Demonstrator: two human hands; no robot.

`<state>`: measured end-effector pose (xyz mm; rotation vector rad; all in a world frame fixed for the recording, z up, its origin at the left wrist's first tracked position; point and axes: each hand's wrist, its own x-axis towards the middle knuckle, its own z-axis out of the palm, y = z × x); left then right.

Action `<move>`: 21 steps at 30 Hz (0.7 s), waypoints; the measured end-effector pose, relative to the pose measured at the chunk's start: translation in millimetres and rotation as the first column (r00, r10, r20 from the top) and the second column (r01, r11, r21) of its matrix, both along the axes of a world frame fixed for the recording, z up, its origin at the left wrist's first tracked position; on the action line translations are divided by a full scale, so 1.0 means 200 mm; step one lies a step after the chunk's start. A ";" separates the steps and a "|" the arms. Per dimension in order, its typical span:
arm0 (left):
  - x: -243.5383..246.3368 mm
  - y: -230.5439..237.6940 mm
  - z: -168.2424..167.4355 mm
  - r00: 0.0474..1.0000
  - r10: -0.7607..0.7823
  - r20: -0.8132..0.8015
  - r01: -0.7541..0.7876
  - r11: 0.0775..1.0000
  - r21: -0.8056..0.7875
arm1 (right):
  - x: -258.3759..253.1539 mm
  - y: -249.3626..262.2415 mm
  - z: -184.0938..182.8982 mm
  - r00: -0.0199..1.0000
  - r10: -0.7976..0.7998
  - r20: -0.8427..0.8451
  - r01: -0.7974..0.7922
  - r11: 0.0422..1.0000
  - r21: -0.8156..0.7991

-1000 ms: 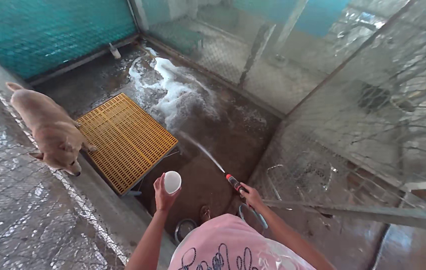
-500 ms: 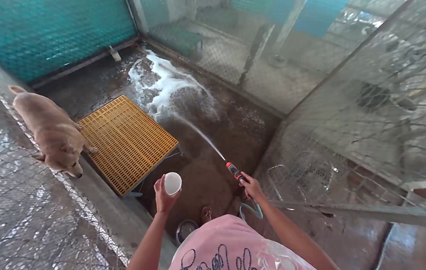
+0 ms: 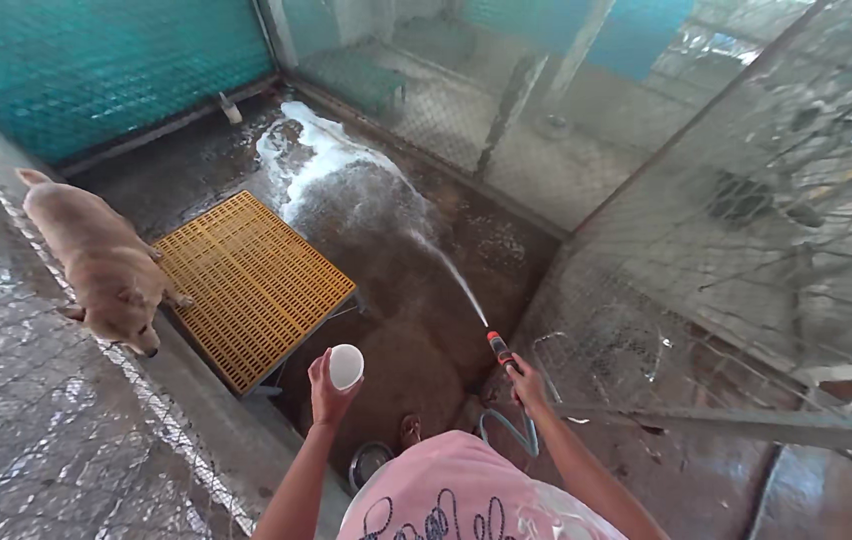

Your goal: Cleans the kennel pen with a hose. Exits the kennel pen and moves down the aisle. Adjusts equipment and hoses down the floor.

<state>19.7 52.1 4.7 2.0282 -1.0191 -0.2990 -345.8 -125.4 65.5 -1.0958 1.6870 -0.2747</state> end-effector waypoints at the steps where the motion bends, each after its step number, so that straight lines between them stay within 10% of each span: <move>1: 0.00 0.00 0.00 1.000 0.000 0.004 0.000 1.000 -0.005 | 0.00 0.00 0.00 1.000 -0.012 0.000 0.012 1.000 -0.010; 21: 0.01 0.00 0.03 1.000 0.008 -0.004 -0.008 1.000 0.009 | 0.17 -0.03 0.14 0.974 0.216 0.073 -0.209 0.973 -0.097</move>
